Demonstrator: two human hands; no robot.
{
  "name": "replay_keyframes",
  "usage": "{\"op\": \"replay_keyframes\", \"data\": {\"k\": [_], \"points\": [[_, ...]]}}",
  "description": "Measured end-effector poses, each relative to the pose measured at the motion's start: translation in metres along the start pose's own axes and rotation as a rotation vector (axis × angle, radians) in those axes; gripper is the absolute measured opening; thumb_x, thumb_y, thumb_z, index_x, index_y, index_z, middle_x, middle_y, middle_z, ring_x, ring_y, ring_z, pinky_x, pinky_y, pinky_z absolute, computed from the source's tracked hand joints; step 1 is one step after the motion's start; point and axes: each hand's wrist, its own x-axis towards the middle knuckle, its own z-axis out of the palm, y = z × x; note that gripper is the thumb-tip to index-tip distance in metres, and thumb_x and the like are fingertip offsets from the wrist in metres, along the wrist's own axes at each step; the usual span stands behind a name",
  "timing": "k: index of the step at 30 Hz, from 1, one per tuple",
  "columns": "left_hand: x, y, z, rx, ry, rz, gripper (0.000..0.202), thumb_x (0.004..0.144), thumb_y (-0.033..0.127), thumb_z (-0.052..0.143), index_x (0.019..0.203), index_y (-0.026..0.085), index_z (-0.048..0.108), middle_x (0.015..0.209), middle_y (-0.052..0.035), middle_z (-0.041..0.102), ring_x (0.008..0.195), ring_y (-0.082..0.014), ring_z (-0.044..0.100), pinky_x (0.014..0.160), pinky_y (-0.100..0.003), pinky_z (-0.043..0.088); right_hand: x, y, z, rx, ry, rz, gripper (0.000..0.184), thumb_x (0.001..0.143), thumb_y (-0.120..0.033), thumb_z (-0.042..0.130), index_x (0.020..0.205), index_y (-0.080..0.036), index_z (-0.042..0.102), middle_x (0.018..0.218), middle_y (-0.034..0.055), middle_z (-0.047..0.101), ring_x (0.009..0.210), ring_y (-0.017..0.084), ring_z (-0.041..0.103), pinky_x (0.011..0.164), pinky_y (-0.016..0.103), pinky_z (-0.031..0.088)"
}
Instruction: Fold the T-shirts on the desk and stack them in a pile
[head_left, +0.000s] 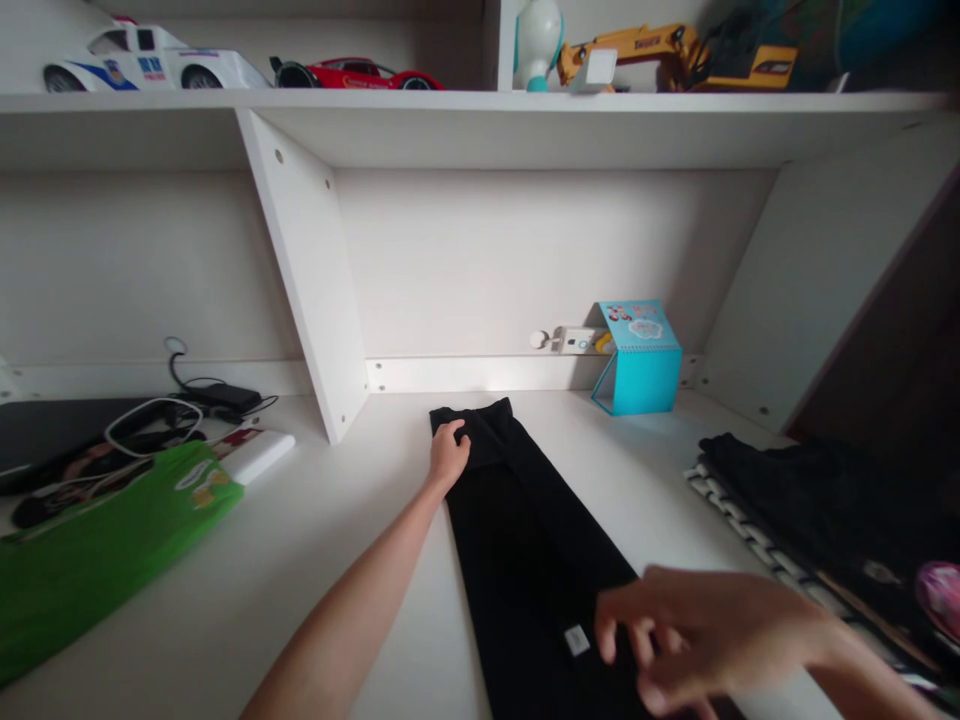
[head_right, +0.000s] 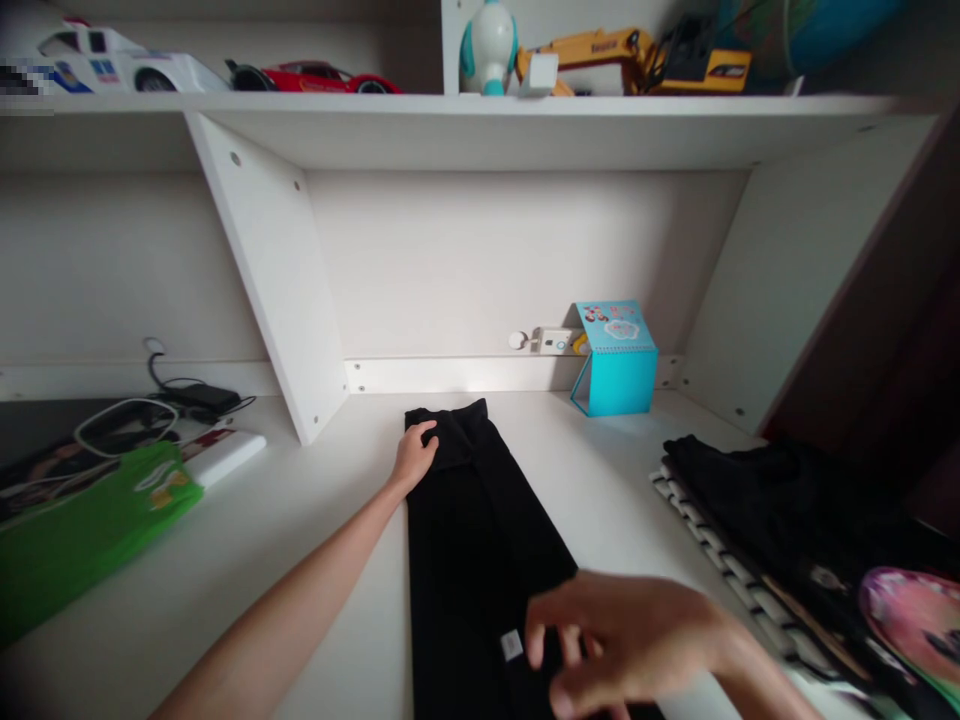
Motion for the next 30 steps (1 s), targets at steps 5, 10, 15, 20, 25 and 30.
{"op": "replay_keyframes", "data": {"k": [5,10,15,20,25,30], "points": [[-0.002,0.003,-0.002,-0.004,-0.001,-0.008,0.031,0.076,0.006,0.050,0.104,0.016,0.060,0.108,-0.0078,0.060,0.106,-0.0190,0.055,0.096,-0.032,0.041,0.083,0.043,-0.093,0.031,0.487,0.160,0.013,0.086,-0.024,0.052,0.084,-0.015,0.061,0.070,0.0003,0.062,0.057,0.009,0.061,0.058,0.021,0.045],[-0.002,0.004,-0.001,0.004,0.007,-0.016,0.033,0.075,0.006,0.049,0.105,0.016,0.059,0.108,-0.0078,0.060,0.104,-0.0189,0.055,0.096,-0.032,0.041,0.175,0.077,-0.150,0.103,0.765,0.316,0.027,0.089,-0.035,0.052,0.105,-0.014,0.056,0.099,0.0043,0.060,0.082,0.014,0.060,0.071,0.033,0.051],[-0.001,0.001,0.002,0.014,0.037,-0.051,0.036,0.075,0.006,0.047,0.110,0.012,0.055,0.112,-0.0118,0.057,0.107,-0.0199,0.053,0.098,-0.030,0.039,0.232,0.092,-0.165,0.138,0.883,0.396,0.029,0.089,-0.035,0.052,0.110,-0.015,0.054,0.108,0.0061,0.057,0.090,0.017,0.058,0.077,0.036,0.050],[-0.002,0.003,0.002,0.041,0.036,-0.097,0.037,0.075,0.008,0.047,0.110,0.012,0.053,0.110,-0.0123,0.056,0.107,-0.0207,0.053,0.096,-0.031,0.040,0.260,0.103,-0.177,0.109,0.939,0.443,0.028,0.089,-0.034,0.052,0.111,-0.015,0.054,0.109,0.0058,0.057,0.091,0.017,0.058,0.077,0.036,0.050],[-0.001,0.004,0.006,0.076,0.034,-0.115,0.041,0.078,0.012,0.046,0.119,0.011,0.049,0.118,-0.0146,0.052,0.113,-0.0226,0.050,0.098,-0.033,0.038,0.269,0.109,-0.174,0.023,1.064,0.546,0.028,0.089,-0.034,0.052,0.111,-0.017,0.054,0.112,0.0065,0.056,0.095,0.018,0.057,0.081,0.038,0.048],[-0.001,0.000,0.009,0.107,0.013,-0.126,0.042,0.083,0.015,0.044,0.124,0.007,0.046,0.121,-0.0181,0.048,0.114,-0.0243,0.048,0.099,-0.033,0.038,0.275,0.111,-0.169,-0.066,1.116,0.601,0.028,0.089,-0.034,0.051,0.111,-0.016,0.054,0.111,0.0066,0.056,0.094,0.018,0.057,0.081,0.039,0.048]]}}
